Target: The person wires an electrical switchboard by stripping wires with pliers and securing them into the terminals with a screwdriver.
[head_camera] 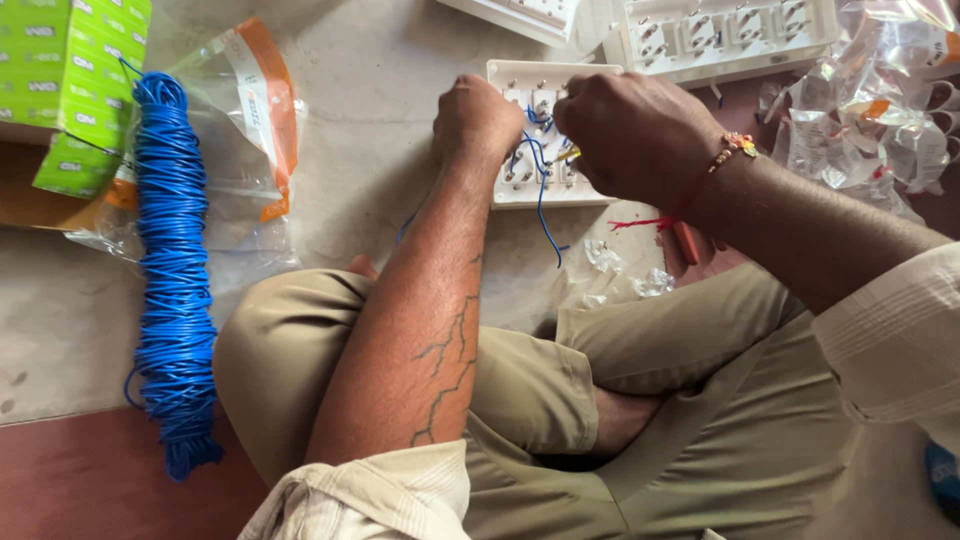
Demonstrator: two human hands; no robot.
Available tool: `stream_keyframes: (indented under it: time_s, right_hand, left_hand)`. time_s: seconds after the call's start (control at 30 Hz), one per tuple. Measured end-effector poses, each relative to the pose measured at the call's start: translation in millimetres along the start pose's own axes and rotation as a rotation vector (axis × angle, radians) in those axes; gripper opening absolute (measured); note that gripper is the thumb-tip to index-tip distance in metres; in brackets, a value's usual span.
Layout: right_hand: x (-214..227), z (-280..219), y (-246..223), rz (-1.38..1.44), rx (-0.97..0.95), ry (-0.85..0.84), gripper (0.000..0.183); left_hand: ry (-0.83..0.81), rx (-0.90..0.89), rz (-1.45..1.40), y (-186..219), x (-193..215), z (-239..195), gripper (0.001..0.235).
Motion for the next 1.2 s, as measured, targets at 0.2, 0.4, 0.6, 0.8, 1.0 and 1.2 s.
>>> stream_keyframes:
  time_s: [0.2,0.4,0.6,0.8,1.0,1.2]
  right_hand:
    - [-25,1,20,-0.170,-0.253,-0.373,0.032]
    - [-6,7,-12,-0.154,0.067,-0.113,0.015]
    - [-33,10,8,-0.245,-0.160,-0.442,0.034]
    - [6,10,-25,-0.220,0.210,-0.033,0.009]
    - [-36,17,12,-0.251,-0.086,-0.473,0.028]
    - [10,8,-27,-0.117,0.360,0.026,0.013]
  left_hand:
    - [-0.020,0.007,0.019,2,3,-8,0.027]
    - [0.033,-0.025,0.026,5,7,-11,0.024]
    - [0.025,-0.024,0.029,7,8,-12,0.023]
    - [-0.001,-0.018,0.013,6,6,-13,0.023]
    - [0.031,-0.028,0.012,7,9,-14,0.023]
    - [0.020,-0.032,0.016,8,10,-16,0.023]
Point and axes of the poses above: each hand's wrist, its own z-axis towards the middle knuckle, its own x-axis out of the back of the hand, y = z × x, the point moved 10 cm from there along z, towards the middle knuckle, and after that the axes turned 9 degrees about -y, right-handed, at the moved point
